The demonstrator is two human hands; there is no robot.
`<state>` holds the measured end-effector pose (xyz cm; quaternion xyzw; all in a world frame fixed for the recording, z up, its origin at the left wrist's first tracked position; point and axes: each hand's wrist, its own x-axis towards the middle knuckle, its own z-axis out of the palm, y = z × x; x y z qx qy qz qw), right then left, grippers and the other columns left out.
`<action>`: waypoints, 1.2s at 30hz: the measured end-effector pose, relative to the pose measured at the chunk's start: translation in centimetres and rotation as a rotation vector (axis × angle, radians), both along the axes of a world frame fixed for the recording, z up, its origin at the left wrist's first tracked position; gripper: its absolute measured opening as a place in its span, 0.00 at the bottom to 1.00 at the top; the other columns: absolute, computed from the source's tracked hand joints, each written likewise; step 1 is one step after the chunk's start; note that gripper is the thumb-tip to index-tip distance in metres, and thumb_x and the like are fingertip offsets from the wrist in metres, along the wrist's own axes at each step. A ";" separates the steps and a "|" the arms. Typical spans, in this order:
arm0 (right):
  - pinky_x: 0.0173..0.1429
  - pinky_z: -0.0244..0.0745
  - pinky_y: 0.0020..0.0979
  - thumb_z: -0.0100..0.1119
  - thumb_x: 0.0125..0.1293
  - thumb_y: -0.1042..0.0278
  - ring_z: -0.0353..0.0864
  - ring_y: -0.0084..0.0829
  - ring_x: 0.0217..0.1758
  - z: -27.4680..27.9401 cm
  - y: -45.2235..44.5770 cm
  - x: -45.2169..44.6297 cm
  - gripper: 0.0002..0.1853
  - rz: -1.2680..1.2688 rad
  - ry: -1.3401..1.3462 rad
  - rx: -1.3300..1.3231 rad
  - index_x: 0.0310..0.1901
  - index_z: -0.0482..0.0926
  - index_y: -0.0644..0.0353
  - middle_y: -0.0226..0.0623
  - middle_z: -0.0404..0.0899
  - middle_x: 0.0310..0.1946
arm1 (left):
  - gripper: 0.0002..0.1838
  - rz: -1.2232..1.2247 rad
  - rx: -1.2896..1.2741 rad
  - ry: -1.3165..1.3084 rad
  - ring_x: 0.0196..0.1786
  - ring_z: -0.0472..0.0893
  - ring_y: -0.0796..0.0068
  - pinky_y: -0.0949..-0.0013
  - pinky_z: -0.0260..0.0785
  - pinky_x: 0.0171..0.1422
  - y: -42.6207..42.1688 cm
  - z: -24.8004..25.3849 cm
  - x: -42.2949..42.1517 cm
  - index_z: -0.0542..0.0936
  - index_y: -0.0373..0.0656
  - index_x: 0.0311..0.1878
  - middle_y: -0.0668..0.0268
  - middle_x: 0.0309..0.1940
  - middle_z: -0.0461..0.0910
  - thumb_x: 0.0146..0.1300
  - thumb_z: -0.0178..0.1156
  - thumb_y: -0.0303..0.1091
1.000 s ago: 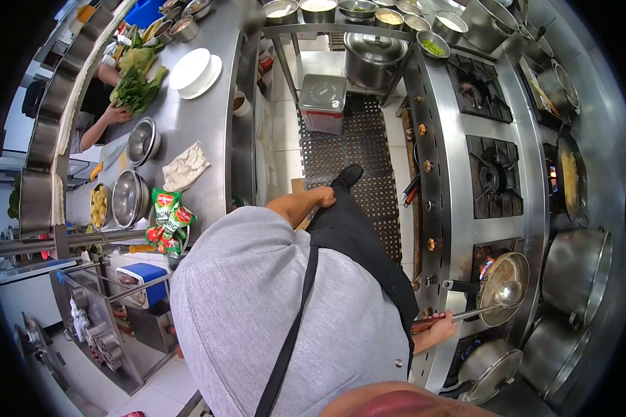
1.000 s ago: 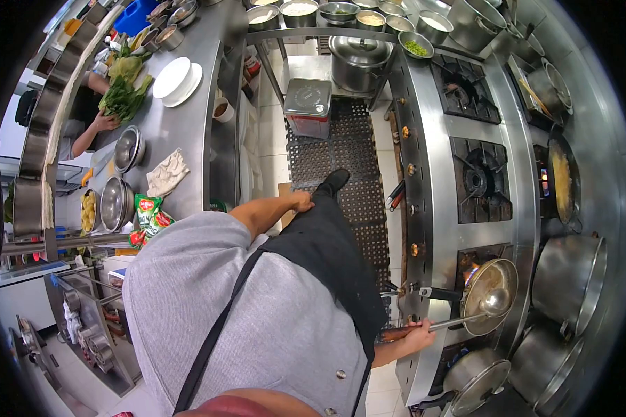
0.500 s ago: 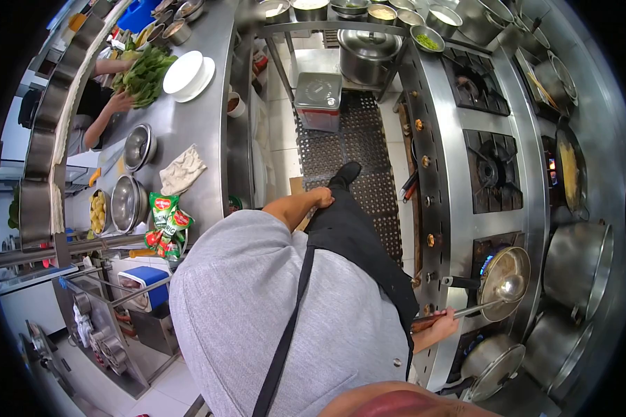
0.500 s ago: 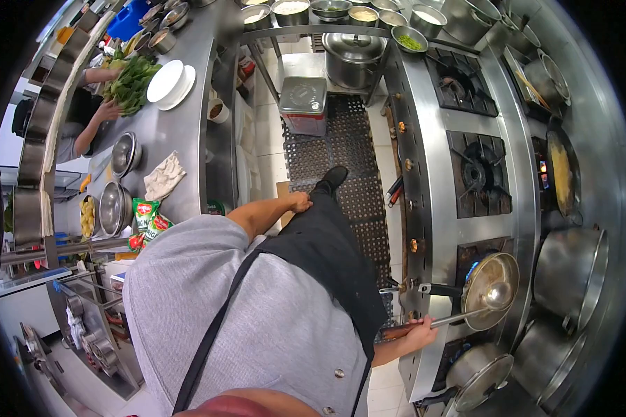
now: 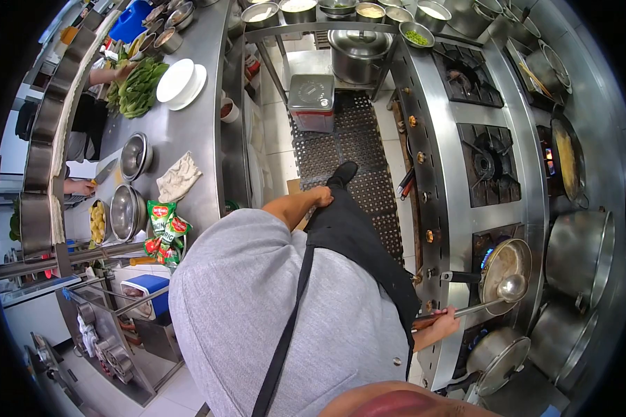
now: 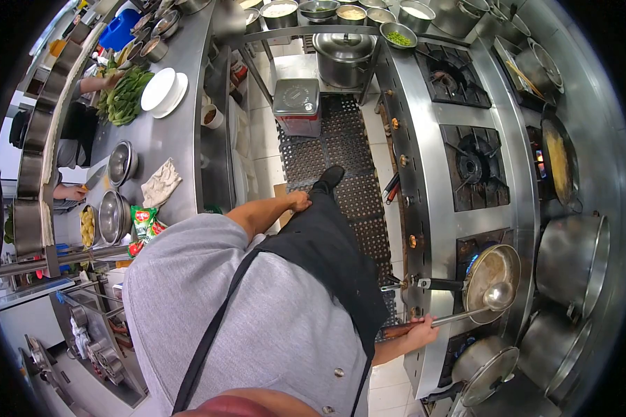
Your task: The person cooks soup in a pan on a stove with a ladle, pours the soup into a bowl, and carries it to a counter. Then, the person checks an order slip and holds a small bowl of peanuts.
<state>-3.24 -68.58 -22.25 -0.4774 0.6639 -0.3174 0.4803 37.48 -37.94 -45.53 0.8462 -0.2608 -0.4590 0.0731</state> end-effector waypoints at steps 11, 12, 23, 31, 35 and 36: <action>0.21 0.66 0.30 0.52 0.61 0.74 0.67 0.26 0.17 3.4 1.2 2.1 0.05 0.028 0.019 0.056 0.30 0.68 0.64 0.32 0.65 0.19 | 0.22 -0.061 -0.034 -0.046 0.54 0.77 0.44 0.50 0.69 0.59 -0.3 0.7 -0.2 0.81 0.39 0.48 0.45 0.48 0.79 0.64 0.51 0.48; 0.21 0.66 0.30 0.52 0.61 0.74 0.67 0.27 0.17 3.2 1.1 2.1 0.05 0.012 0.015 0.056 0.30 0.68 0.64 0.32 0.66 0.19 | 0.23 -0.002 -0.025 -0.041 0.53 0.78 0.44 0.51 0.70 0.58 -0.4 0.6 -0.1 0.81 0.39 0.48 0.45 0.47 0.80 0.64 0.51 0.48; 0.22 0.67 0.29 0.52 0.61 0.75 0.67 0.26 0.17 2.5 0.3 1.7 0.05 0.031 0.007 0.017 0.28 0.67 0.62 0.31 0.65 0.19 | 0.23 -0.010 0.018 0.017 0.52 0.79 0.44 0.51 0.70 0.58 -0.7 0.4 0.3 0.82 0.37 0.44 0.46 0.45 0.81 0.64 0.49 0.47; 0.22 0.70 0.30 0.54 0.62 0.75 0.70 0.29 0.20 -0.3 0.4 0.8 0.07 -0.077 -0.221 -0.025 0.34 0.64 0.60 0.36 0.69 0.23 | 0.26 -0.045 -0.131 -0.094 0.48 0.80 0.43 0.49 0.72 0.52 0.5 -2.3 0.6 0.82 0.31 0.37 0.41 0.41 0.81 0.60 0.54 0.50; 0.22 0.73 0.27 0.60 0.59 0.70 0.75 0.27 0.19 2.5 1.8 2.0 0.15 -0.137 -0.021 0.025 0.47 0.74 0.66 0.38 0.77 0.27 | 0.28 0.020 -0.087 0.028 0.49 0.80 0.45 0.50 0.70 0.52 0.7 -2.6 1.3 0.82 0.34 0.44 0.41 0.40 0.81 0.65 0.49 0.53; 0.21 0.72 0.27 0.60 0.58 0.71 0.75 0.26 0.19 5.0 2.4 3.0 0.14 -0.093 0.043 -0.086 0.45 0.75 0.66 0.36 0.76 0.24 | 0.26 0.001 -0.136 0.074 0.40 0.83 0.48 0.54 0.73 0.47 1.2 -3.8 1.7 0.82 0.35 0.44 0.44 0.35 0.82 0.66 0.48 0.52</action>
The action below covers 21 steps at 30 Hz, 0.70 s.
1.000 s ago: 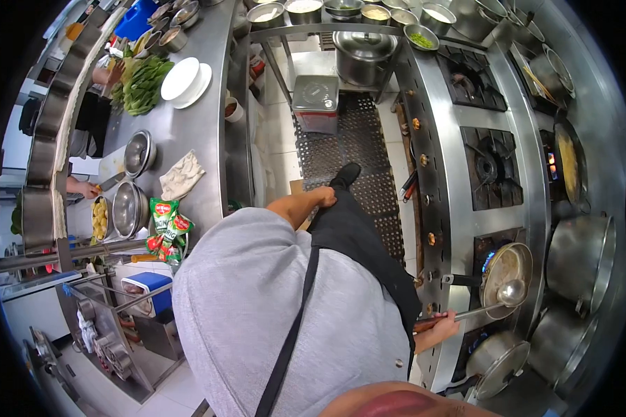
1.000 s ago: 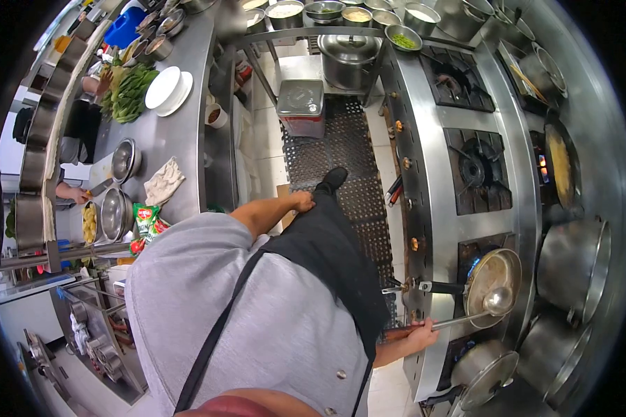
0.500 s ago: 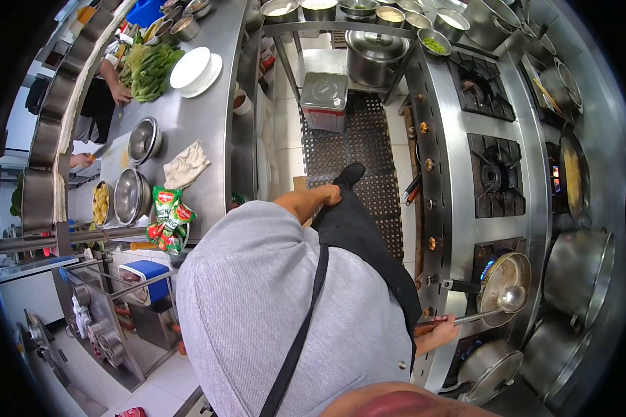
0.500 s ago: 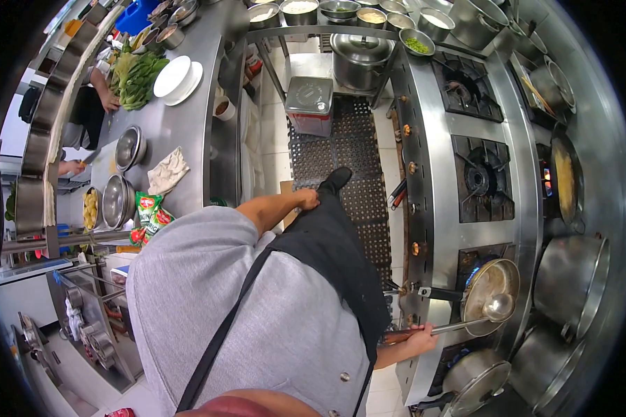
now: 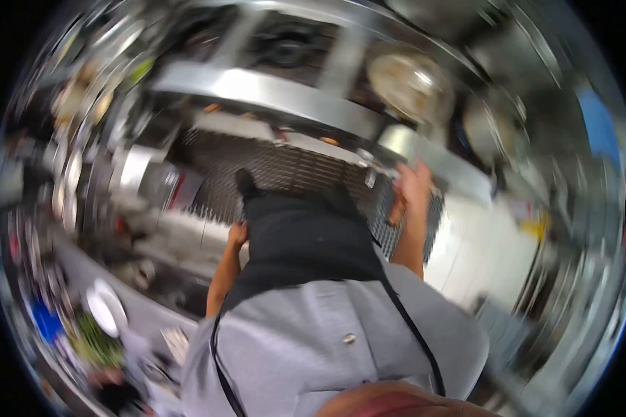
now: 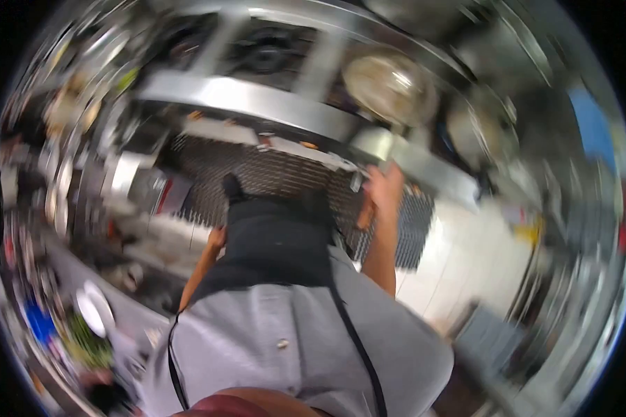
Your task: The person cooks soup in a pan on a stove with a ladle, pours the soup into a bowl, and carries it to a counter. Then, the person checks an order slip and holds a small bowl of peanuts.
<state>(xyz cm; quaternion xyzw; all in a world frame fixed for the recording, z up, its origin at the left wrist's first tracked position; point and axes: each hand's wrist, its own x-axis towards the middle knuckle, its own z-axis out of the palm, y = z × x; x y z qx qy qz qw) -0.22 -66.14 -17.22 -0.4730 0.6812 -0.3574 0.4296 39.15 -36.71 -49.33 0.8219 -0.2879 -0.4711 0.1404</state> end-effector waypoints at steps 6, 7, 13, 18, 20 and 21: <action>0.22 0.73 0.32 0.58 0.56 0.72 0.77 0.30 0.15 0.2 0.3 -1.6 0.10 -0.005 0.045 0.002 0.37 0.72 0.69 0.38 0.75 0.18 | 0.24 -0.001 -0.195 0.186 0.26 0.81 0.58 0.60 0.74 0.31 0.7 -2.3 1.1 0.80 0.34 0.44 0.52 0.26 0.80 0.67 0.49 0.50; 0.22 0.73 0.32 0.58 0.56 0.72 0.78 0.31 0.15 0.1 0.2 -1.6 0.10 0.010 0.049 -0.005 0.35 0.72 0.69 0.39 0.75 0.17 | 0.24 -0.011 -0.239 0.201 0.25 0.80 0.59 0.61 0.73 0.30 0.8 -2.5 1.2 0.79 0.34 0.43 0.53 0.25 0.80 0.67 0.49 0.49; 0.22 0.73 0.31 0.58 0.56 0.71 0.79 0.30 0.15 -0.6 0.0 -2.8 0.11 0.009 0.051 -0.028 0.35 0.72 0.70 0.40 0.76 0.18 | 0.24 -0.118 -0.398 0.202 0.22 0.78 0.64 0.63 0.72 0.23 0.4 -3.1 1.7 0.78 0.32 0.42 0.57 0.21 0.77 0.68 0.49 0.48; 0.23 0.73 0.31 0.58 0.56 0.71 0.79 0.30 0.15 -1.3 0.1 -3.6 0.11 -0.010 0.063 -0.018 0.37 0.73 0.70 0.39 0.77 0.18 | 0.21 -0.307 -0.551 -0.023 0.21 0.76 0.68 0.65 0.70 0.20 -0.4 -3.9 2.4 0.75 0.34 0.35 0.61 0.20 0.74 0.68 0.48 0.47; 0.23 0.73 0.31 0.58 0.56 0.71 0.79 0.29 0.15 -1.2 -0.3 -3.8 0.11 -0.004 0.064 -0.019 0.37 0.73 0.70 0.40 0.77 0.19 | 0.20 -0.590 -0.769 -0.323 0.21 0.76 0.69 0.66 0.70 0.19 -0.3 -5.0 2.7 0.74 0.35 0.34 0.62 0.21 0.74 0.69 0.48 0.46; 0.23 0.73 0.31 0.58 0.56 0.71 0.79 0.29 0.15 -1.1 -0.5 -3.9 0.11 0.003 0.064 -0.019 0.37 0.72 0.70 0.40 0.77 0.19 | 0.19 -0.277 -0.510 -0.040 0.21 0.75 0.70 0.66 0.69 0.19 -0.2 -4.5 2.0 0.74 0.35 0.35 0.62 0.21 0.74 0.69 0.48 0.45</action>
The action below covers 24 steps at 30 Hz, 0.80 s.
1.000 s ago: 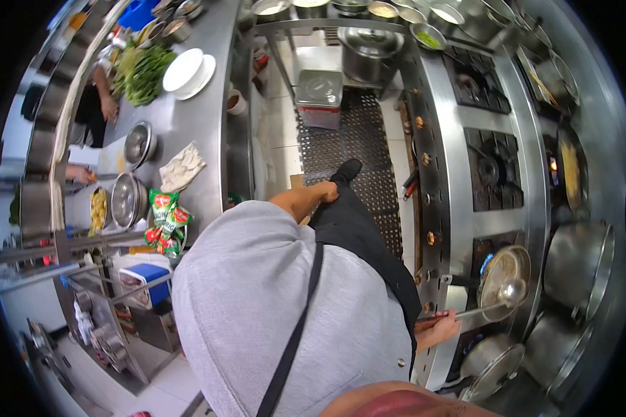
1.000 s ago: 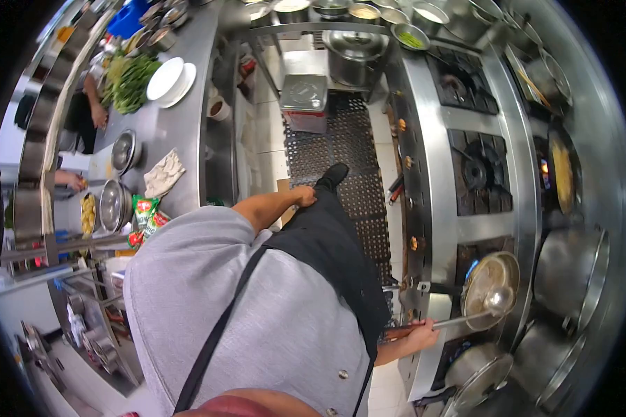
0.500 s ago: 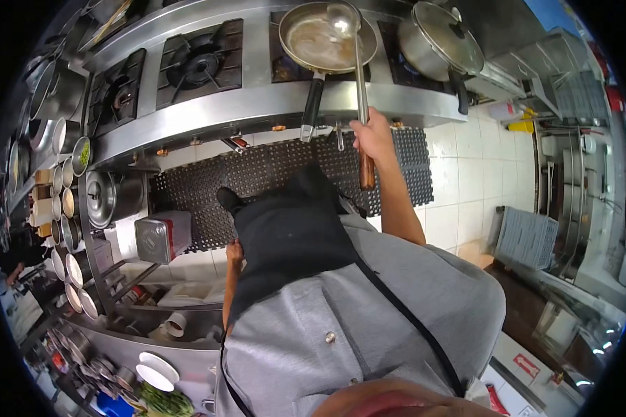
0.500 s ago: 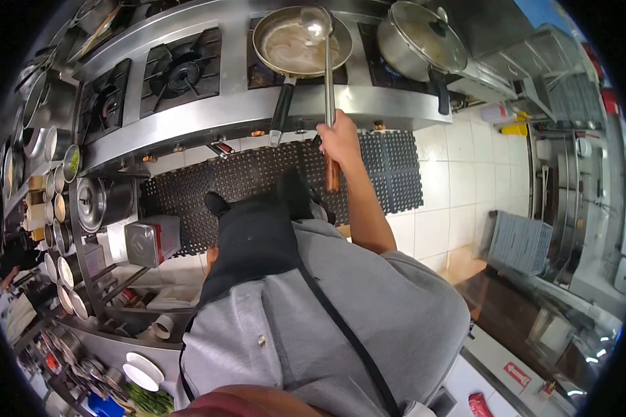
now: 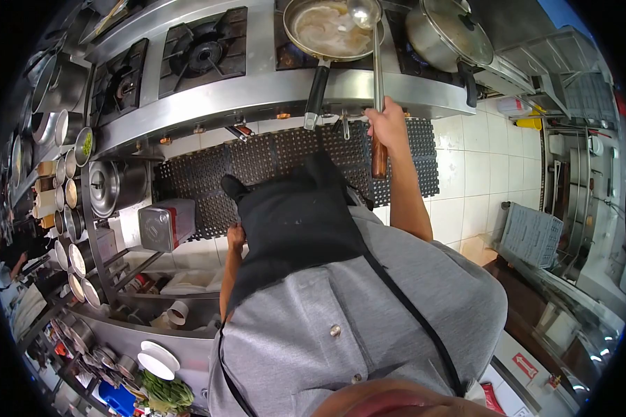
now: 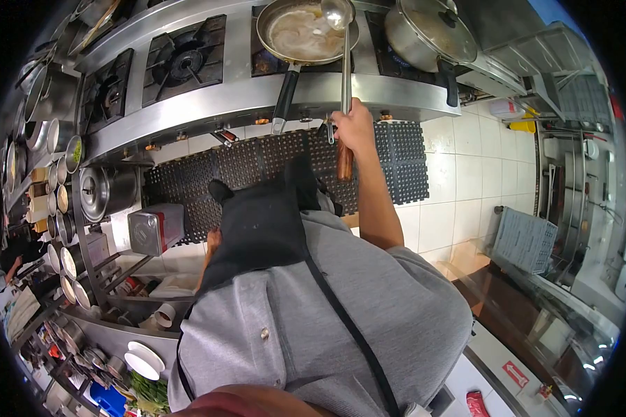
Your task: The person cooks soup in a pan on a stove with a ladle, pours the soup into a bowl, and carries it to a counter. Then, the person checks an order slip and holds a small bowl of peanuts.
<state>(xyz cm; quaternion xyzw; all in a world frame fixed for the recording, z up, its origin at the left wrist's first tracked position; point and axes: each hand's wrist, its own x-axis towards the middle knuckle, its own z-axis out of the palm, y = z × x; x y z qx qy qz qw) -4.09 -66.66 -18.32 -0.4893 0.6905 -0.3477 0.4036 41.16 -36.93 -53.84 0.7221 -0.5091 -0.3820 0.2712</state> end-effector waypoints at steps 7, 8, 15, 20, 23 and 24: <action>0.44 0.76 0.49 0.56 0.56 0.69 0.83 0.53 0.36 -0.3 -3.6 -2.0 0.14 0.101 0.508 -0.041 0.40 0.72 0.70 0.59 0.80 0.31 | 0.15 0.329 0.491 0.302 0.22 0.75 0.70 0.67 0.68 0.19 -0.4 2.7 -1.1 0.75 0.39 0.41 0.63 0.22 0.74 0.69 0.47 0.42; 0.48 0.73 0.51 0.56 0.56 0.68 0.81 0.57 0.40 -0.2 -4.0 -2.3 0.15 0.124 0.600 -0.031 0.42 0.72 0.70 0.61 0.80 0.34 | 0.15 0.331 0.490 0.302 0.22 0.75 0.70 0.67 0.68 0.19 -0.1 2.5 -1.0 0.75 0.39 0.41 0.63 0.22 0.74 0.69 0.47 0.42; 0.51 0.72 0.52 0.56 0.57 0.67 0.79 0.59 0.44 0.6 -4.7 -1.6 0.18 0.276 0.784 0.025 0.47 0.71 0.69 0.61 0.80 0.37 | 0.21 0.252 0.194 0.382 0.24 0.77 0.72 0.72 0.68 0.20 1.8 2.3 -1.3 0.74 0.42 0.52 0.66 0.27 0.77 0.67 0.49 0.48; 0.51 0.71 0.52 0.57 0.57 0.67 0.79 0.60 0.44 0.8 -2.8 -1.6 0.20 0.337 0.606 -0.089 0.51 0.71 0.66 0.60 0.80 0.37 | 0.22 0.246 0.245 0.542 0.27 0.78 0.74 0.72 0.70 0.21 2.5 1.5 -0.9 0.74 0.43 0.54 0.67 0.29 0.78 0.68 0.49 0.51; 0.50 0.71 0.52 0.58 0.56 0.67 0.79 0.60 0.44 1.8 -1.5 -1.2 0.20 0.310 0.560 -0.131 0.50 0.71 0.66 0.61 0.80 0.35 | 0.23 0.235 0.222 0.571 0.26 0.77 0.77 0.73 0.69 0.21 2.4 1.6 -1.2 0.74 0.43 0.53 0.69 0.29 0.78 0.68 0.50 0.52; 0.50 0.70 0.52 0.58 0.56 0.67 0.78 0.60 0.44 2.2 -1.3 -1.1 0.19 0.276 0.577 -0.131 0.48 0.71 0.66 0.62 0.79 0.35 | 0.22 0.290 0.269 0.533 0.24 0.76 0.78 0.73 0.68 0.20 2.3 1.3 -1.3 0.75 0.42 0.52 0.69 0.28 0.78 0.68 0.50 0.51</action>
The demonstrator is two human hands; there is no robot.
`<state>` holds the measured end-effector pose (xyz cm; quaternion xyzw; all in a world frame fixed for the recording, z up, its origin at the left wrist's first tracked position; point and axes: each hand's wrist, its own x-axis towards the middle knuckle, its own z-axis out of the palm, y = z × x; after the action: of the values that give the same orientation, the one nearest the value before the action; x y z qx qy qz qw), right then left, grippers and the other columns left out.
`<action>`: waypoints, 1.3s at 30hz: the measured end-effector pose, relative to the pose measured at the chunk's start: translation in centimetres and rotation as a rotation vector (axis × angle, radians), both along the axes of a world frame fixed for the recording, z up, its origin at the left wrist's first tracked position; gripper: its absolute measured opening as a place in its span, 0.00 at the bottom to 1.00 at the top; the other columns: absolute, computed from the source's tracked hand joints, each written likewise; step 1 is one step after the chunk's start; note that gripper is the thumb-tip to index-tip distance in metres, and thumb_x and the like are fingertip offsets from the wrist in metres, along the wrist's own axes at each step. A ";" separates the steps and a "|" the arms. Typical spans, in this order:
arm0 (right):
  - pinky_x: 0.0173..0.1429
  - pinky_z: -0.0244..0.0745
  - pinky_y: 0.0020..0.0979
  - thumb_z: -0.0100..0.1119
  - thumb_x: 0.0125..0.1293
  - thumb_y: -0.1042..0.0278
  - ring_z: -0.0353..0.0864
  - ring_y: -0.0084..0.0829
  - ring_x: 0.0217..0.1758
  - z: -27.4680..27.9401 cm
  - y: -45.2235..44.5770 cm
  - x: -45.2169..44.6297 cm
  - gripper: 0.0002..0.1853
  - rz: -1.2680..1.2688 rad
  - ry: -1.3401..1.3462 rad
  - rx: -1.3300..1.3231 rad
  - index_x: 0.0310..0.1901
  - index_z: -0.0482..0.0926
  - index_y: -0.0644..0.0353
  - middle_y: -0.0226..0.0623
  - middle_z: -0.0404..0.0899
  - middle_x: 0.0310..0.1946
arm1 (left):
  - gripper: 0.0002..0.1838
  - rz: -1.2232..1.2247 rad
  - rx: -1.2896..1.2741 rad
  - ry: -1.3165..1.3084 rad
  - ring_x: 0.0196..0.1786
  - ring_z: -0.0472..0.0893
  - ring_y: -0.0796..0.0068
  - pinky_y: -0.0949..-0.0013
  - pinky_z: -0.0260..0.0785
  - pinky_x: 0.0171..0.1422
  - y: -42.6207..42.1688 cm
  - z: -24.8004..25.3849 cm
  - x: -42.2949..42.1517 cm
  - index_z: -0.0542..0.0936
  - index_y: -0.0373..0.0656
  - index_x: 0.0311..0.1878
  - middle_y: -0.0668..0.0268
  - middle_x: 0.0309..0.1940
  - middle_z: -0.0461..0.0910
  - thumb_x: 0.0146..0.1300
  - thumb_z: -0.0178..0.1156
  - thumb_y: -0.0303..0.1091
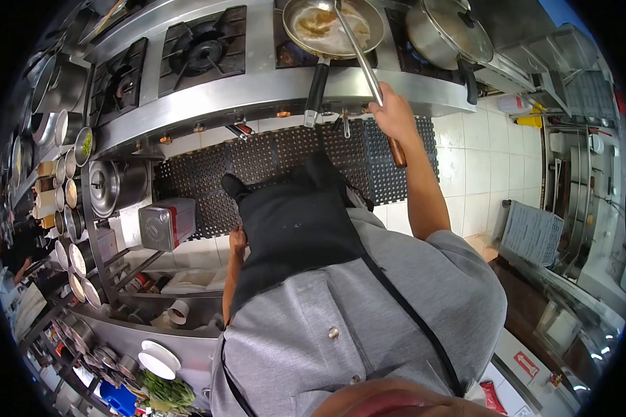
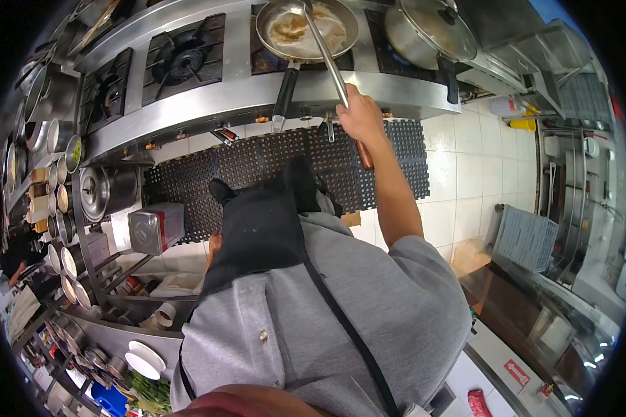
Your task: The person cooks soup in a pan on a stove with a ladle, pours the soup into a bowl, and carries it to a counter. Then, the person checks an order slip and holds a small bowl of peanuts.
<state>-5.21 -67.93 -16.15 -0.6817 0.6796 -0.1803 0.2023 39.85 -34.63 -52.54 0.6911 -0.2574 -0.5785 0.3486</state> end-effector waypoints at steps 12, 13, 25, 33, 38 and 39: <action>0.20 0.68 0.28 0.61 0.58 0.73 0.73 0.24 0.13 0.4 -1.3 -0.9 0.09 -0.072 -0.671 0.255 0.36 0.73 0.66 0.34 0.73 0.19 | 0.17 -0.262 -0.089 -0.286 0.18 0.72 0.76 0.72 0.65 0.18 -2.6 3.5 0.7 0.77 0.39 0.42 0.67 0.20 0.75 0.68 0.49 0.44; 0.20 0.68 0.28 0.61 0.58 0.73 0.73 0.24 0.13 -0.1 -1.3 -0.9 0.09 -0.070 -0.673 0.255 0.36 0.73 0.66 0.34 0.73 0.19 | 0.17 -0.225 -0.067 -0.283 0.18 0.72 0.76 0.72 0.65 0.18 -2.6 3.4 0.7 0.78 0.40 0.41 0.67 0.19 0.74 0.68 0.49 0.44; 0.18 0.65 0.25 0.59 0.60 0.74 0.71 0.22 0.14 -1.3 -0.7 -0.5 0.08 -0.112 -0.704 0.266 0.40 0.73 0.64 0.29 0.72 0.19 | 0.16 -0.264 -0.116 -0.242 0.16 0.70 0.79 0.74 0.62 0.17 -2.5 5.4 0.5 0.75 0.42 0.35 0.70 0.17 0.71 0.68 0.49 0.46; 0.22 0.70 0.30 0.58 0.58 0.73 0.75 0.27 0.15 -0.6 -1.0 -0.5 0.07 -0.182 -0.594 0.191 0.34 0.72 0.66 0.34 0.74 0.20 | 0.20 -0.228 -0.271 -0.225 0.17 0.72 0.74 0.72 0.65 0.16 -2.2 5.4 0.0 0.76 0.38 0.37 0.66 0.17 0.71 0.66 0.49 0.48; 0.21 0.70 0.31 0.59 0.58 0.72 0.75 0.28 0.15 -2.0 -2.5 -1.2 0.09 -0.177 -0.539 0.167 0.35 0.71 0.67 0.35 0.73 0.20 | 0.21 -0.302 -0.112 -0.318 0.20 0.76 0.70 0.68 0.69 0.18 -2.7 5.9 0.1 0.77 0.36 0.38 0.60 0.20 0.74 0.66 0.48 0.48; 0.23 0.72 0.32 0.59 0.56 0.71 0.78 0.29 0.16 -2.0 -2.8 -1.3 0.09 -0.181 -0.519 0.153 0.32 0.70 0.67 0.36 0.73 0.19 | 0.21 -0.257 -0.027 -0.314 0.21 0.77 0.68 0.67 0.70 0.18 -2.7 5.9 -0.1 0.77 0.36 0.38 0.59 0.21 0.75 0.66 0.48 0.47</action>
<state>-6.46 -70.70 -18.11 -0.5321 0.6749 -0.3143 0.4032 39.78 -37.31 -46.62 0.7296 -0.4024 -0.4997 0.2367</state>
